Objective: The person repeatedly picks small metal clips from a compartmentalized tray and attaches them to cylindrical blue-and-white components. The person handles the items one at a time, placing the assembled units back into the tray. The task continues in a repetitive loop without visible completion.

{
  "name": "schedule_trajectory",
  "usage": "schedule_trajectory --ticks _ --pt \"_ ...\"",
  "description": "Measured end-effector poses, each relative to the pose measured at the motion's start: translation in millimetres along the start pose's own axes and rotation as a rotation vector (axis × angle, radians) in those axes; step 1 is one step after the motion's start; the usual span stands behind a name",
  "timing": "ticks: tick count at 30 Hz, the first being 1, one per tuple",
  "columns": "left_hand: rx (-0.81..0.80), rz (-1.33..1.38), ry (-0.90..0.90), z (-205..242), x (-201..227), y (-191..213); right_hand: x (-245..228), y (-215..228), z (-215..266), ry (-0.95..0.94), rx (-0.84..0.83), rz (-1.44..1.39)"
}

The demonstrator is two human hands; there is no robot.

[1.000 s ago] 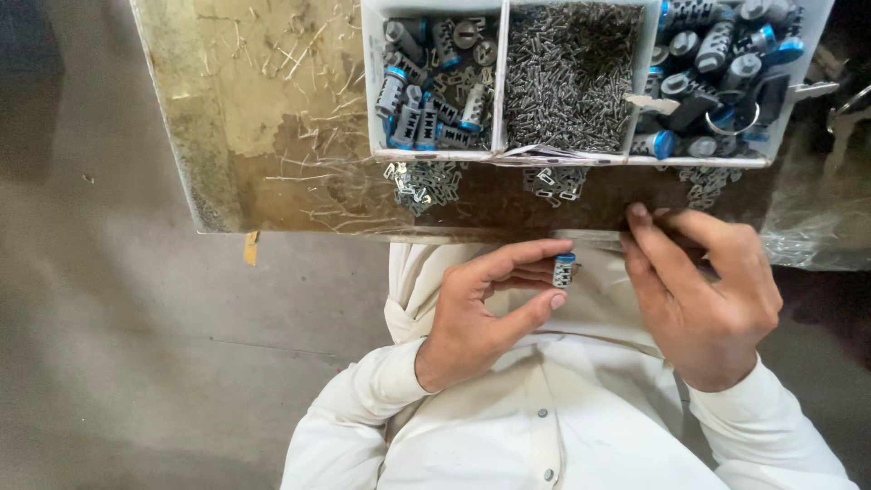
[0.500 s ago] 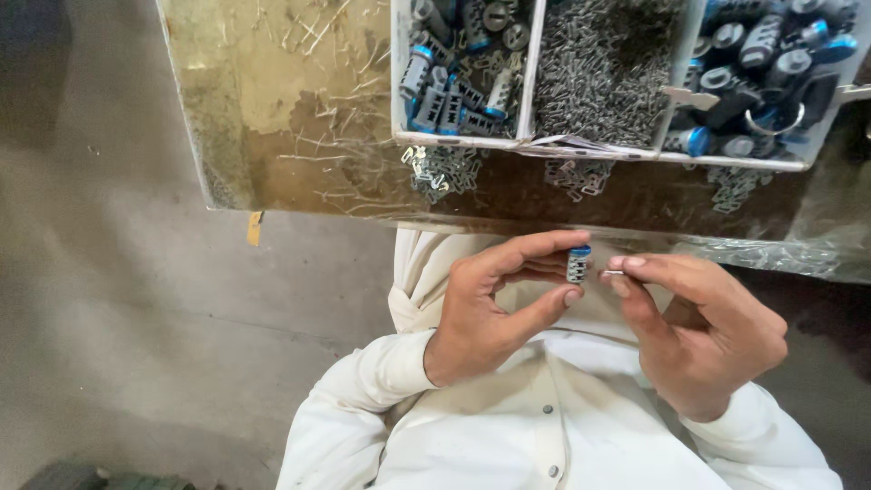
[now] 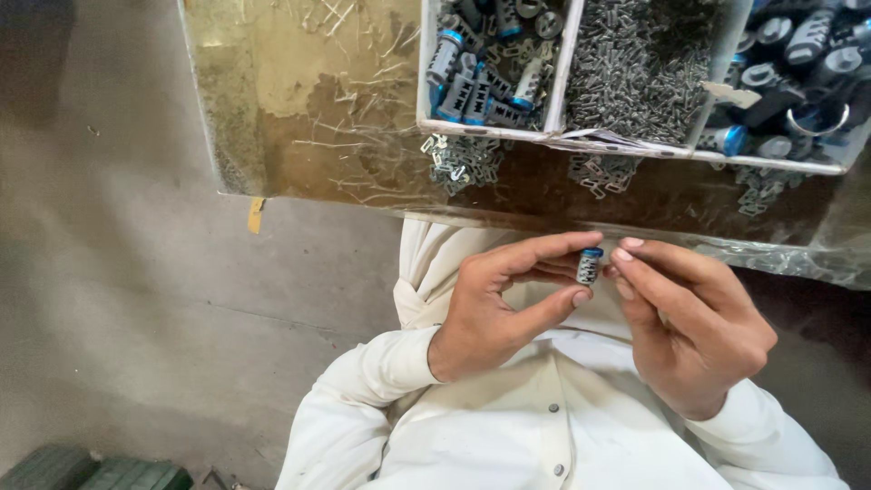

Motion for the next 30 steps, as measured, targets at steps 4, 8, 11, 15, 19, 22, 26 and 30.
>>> schedule_trajectory --ticks 4,8,11,15,19,22,26,30 --pt "0.065 0.064 -0.005 9 -3 13 -14 -14 -22 0.103 -0.057 0.131" --pt "0.197 0.091 -0.032 20 -5 31 -31 -42 -48 0.318 -0.146 0.336" --pt "0.248 0.14 -0.043 25 -8 45 -37 -53 -58 0.388 -0.179 0.417" --pt "0.291 0.14 -0.054 29 -9 52 -40 -52 -61 0.329 -0.154 0.366" --pt "0.278 0.132 -0.039 27 -10 53 -39 -55 -63 0.301 -0.146 0.406" --pt "0.26 0.128 -0.039 25 -8 51 -39 -59 -66 0.323 -0.169 0.478" --pt "0.248 0.119 -0.05 26 -6 51 -37 -52 -60 0.305 -0.118 0.459" --pt "0.228 0.114 -0.02 23 -9 48 -26 -43 -45 0.349 -0.157 0.386"
Point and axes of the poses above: each hand's wrist, its own z-axis away from the middle knuckle, its own y-axis out of the back of the hand, x = y × z, the point moved 4 cm from there along -z, towards the middle knuckle, and after that the axes turned 6 degrees about y, right-handed, at the moved point
